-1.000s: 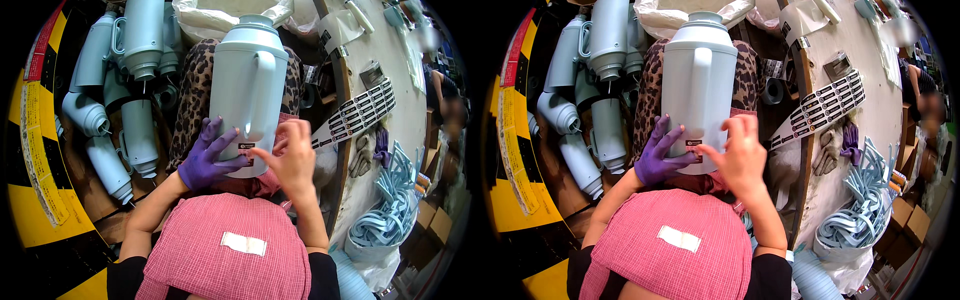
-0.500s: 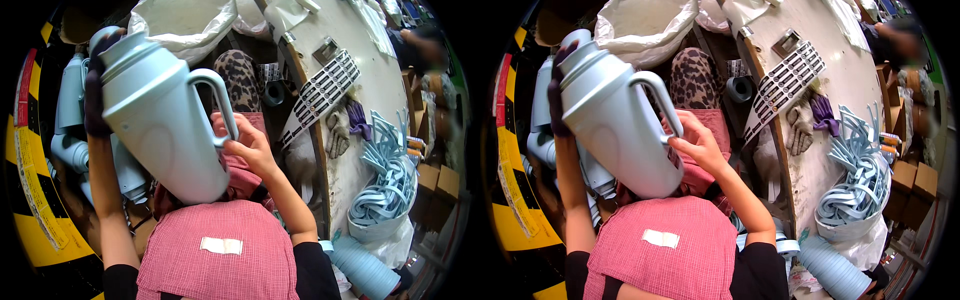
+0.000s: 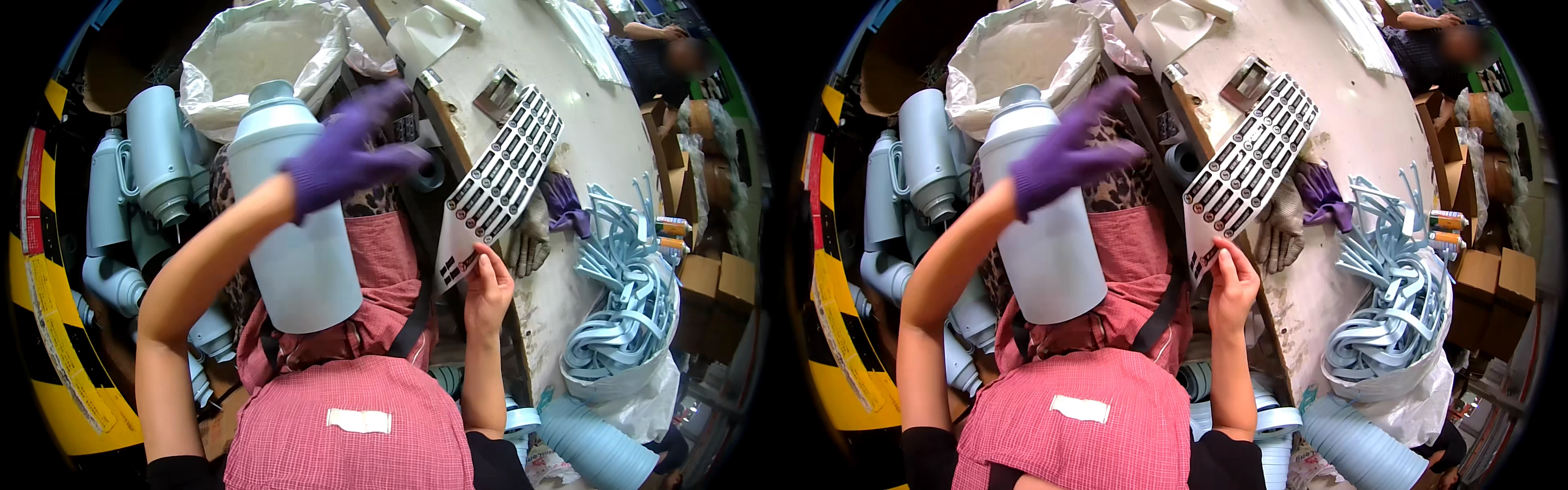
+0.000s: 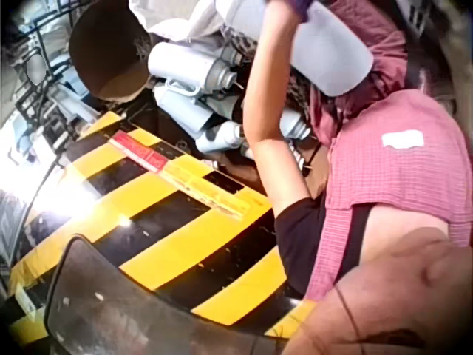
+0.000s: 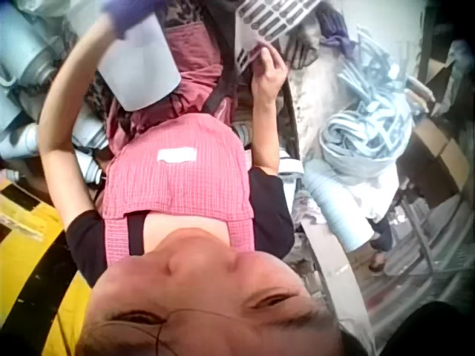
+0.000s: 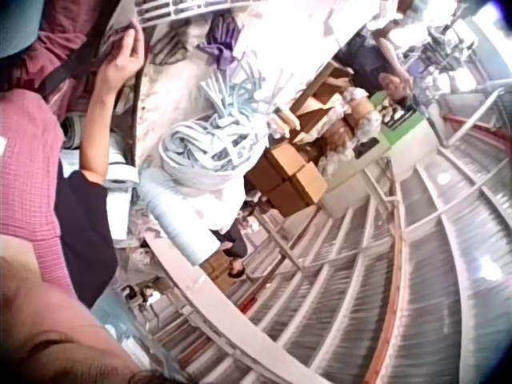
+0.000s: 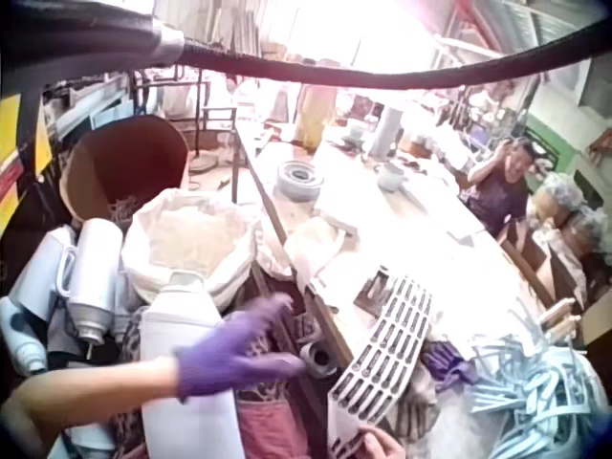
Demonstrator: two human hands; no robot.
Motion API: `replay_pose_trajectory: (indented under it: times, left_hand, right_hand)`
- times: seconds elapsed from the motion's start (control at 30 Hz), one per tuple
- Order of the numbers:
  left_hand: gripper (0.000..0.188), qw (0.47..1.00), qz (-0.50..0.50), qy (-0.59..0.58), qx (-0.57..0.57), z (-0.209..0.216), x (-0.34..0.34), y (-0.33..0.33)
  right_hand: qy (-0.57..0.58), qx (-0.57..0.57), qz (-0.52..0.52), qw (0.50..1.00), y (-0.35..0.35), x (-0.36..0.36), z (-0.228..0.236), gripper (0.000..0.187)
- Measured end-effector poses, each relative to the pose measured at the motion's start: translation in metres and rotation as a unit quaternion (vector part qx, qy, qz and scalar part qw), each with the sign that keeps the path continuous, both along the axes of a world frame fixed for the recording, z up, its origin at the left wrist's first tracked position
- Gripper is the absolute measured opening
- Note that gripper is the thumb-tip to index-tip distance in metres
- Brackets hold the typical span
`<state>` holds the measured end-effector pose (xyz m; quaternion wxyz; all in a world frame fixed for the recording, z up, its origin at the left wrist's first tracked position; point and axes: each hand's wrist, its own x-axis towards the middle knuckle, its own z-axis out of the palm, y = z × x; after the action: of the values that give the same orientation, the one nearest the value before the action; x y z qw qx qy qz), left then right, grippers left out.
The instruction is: The person fastens an apron strap with assistance from a coworker. The person assembles thermos flasks by applying labels to the bodies and attaching gaskets, bases, and handles by hand.
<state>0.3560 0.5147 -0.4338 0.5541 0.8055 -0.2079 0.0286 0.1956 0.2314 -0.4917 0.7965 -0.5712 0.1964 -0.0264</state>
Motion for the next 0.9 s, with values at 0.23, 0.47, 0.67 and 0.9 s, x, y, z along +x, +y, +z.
replay_pose_trajectory:
  times: [0.23, 0.47, 0.67, 0.9]
  left_hand:
    - [0.025, 0.856, -0.179, 0.436, -0.212, -0.052, -0.013, -0.110]
    - [0.028, 0.959, -0.130, 0.222, -0.116, -0.038, -0.021, -0.110]
    - [0.035, 0.924, -0.190, 0.305, -0.133, -0.032, -0.015, -0.105]
    - [0.036, 0.859, -0.127, 0.431, -0.246, -0.023, -0.028, -0.078]
  right_hand:
    - [-0.124, -0.576, -0.002, 0.808, -0.004, 0.011, 0.053, 0.013]
    - [-0.266, -0.679, 0.035, 0.683, 0.016, 0.092, 0.072, 0.024]
    - [-0.271, -0.689, 0.027, 0.672, 0.017, 0.093, 0.068, 0.016]
    - [-0.321, -0.703, 0.057, 0.632, 0.034, 0.077, 0.084, 0.013]
